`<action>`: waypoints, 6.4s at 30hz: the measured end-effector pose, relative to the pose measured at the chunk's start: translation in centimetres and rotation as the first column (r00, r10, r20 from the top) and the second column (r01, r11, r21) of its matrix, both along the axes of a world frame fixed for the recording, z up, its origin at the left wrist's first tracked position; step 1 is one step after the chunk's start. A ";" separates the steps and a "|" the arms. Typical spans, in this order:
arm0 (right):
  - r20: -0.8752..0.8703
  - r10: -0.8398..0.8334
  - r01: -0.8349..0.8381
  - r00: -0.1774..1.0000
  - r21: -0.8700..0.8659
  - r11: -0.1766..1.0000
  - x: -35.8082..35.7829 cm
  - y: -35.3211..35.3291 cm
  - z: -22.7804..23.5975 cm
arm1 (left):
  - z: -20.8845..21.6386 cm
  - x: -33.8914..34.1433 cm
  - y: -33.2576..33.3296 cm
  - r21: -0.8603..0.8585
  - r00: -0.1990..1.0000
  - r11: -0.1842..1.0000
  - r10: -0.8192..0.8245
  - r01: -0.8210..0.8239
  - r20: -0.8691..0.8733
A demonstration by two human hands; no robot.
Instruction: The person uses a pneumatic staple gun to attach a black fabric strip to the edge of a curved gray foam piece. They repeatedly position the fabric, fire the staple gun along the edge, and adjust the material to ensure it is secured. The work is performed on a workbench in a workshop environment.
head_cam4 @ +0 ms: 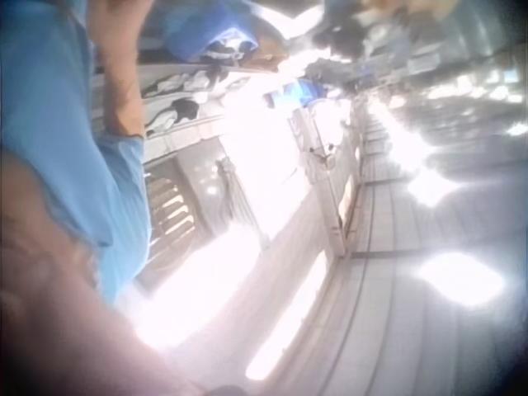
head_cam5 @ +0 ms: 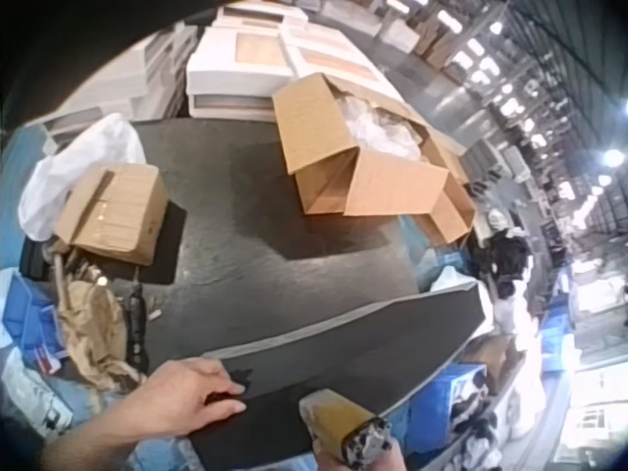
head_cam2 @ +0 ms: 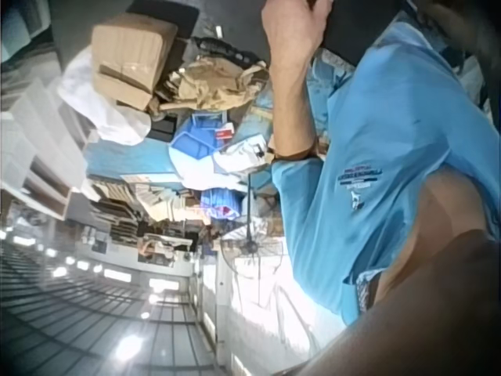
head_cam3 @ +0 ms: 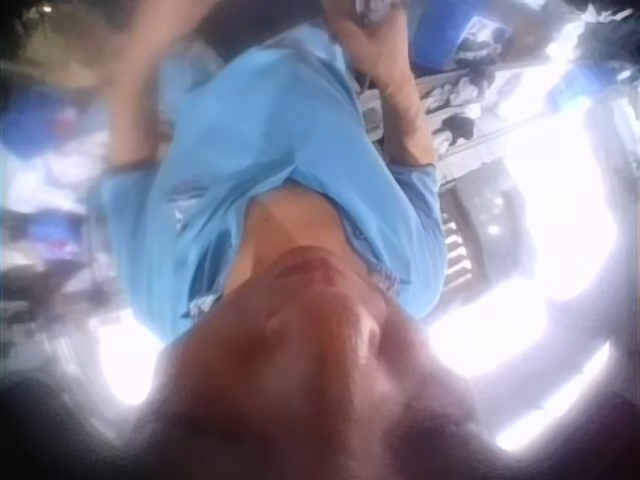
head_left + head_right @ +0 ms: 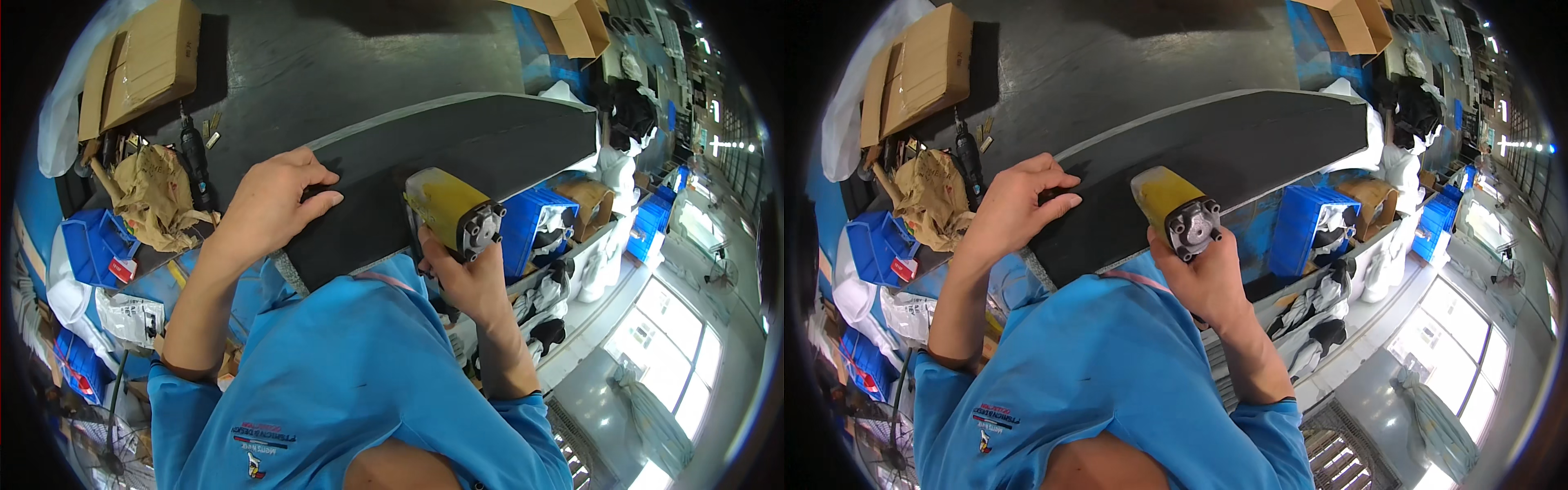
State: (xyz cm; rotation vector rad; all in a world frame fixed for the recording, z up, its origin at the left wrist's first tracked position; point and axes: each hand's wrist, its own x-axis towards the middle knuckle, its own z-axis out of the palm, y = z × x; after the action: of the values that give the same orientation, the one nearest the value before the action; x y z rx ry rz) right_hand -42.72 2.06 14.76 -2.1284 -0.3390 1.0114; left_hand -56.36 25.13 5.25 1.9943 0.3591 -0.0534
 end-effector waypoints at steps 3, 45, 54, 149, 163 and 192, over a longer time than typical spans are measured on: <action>-0.006 0.016 -0.016 1.000 0.031 0.999 -1.1 0.3 -0.2 | 0.1 -0.6 0.5 -0.003 1.000 1.000 -0.016 0.016 -0.026; -0.029 -0.368 0.370 0.929 0.068 0.927 17.5 -26.3 -2.1 | 2.3 19.5 -19.3 0.598 0.921 0.733 -0.388 0.325 -0.026; -0.137 -0.254 0.274 0.957 0.151 0.950 18.5 -23.7 -1.3 | 1.7 18.9 -20.6 0.568 0.920 0.790 -0.367 0.231 0.137; 0.011 -0.062 0.063 0.998 -0.171 0.983 24.1 -19.7 1.1 | -1.2 29.1 -18.4 0.398 0.977 0.913 -0.155 0.086 0.143; -0.036 -0.035 0.032 0.999 -0.076 0.997 20.4 -18.3 1.0 | -1.2 28.1 -17.2 0.271 0.982 0.960 -0.117 0.074 0.148; 0.024 -0.068 0.070 0.997 -0.068 0.995 7.5 -13.9 0.9 | 0.7 4.5 -13.2 0.657 0.832 0.682 -0.535 0.322 0.148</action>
State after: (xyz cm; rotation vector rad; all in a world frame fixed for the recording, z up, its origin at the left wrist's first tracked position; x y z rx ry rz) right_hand -35.23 -11.88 15.66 -2.1986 -0.2427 0.9740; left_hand -51.82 11.91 5.99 2.6477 -0.3943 0.1134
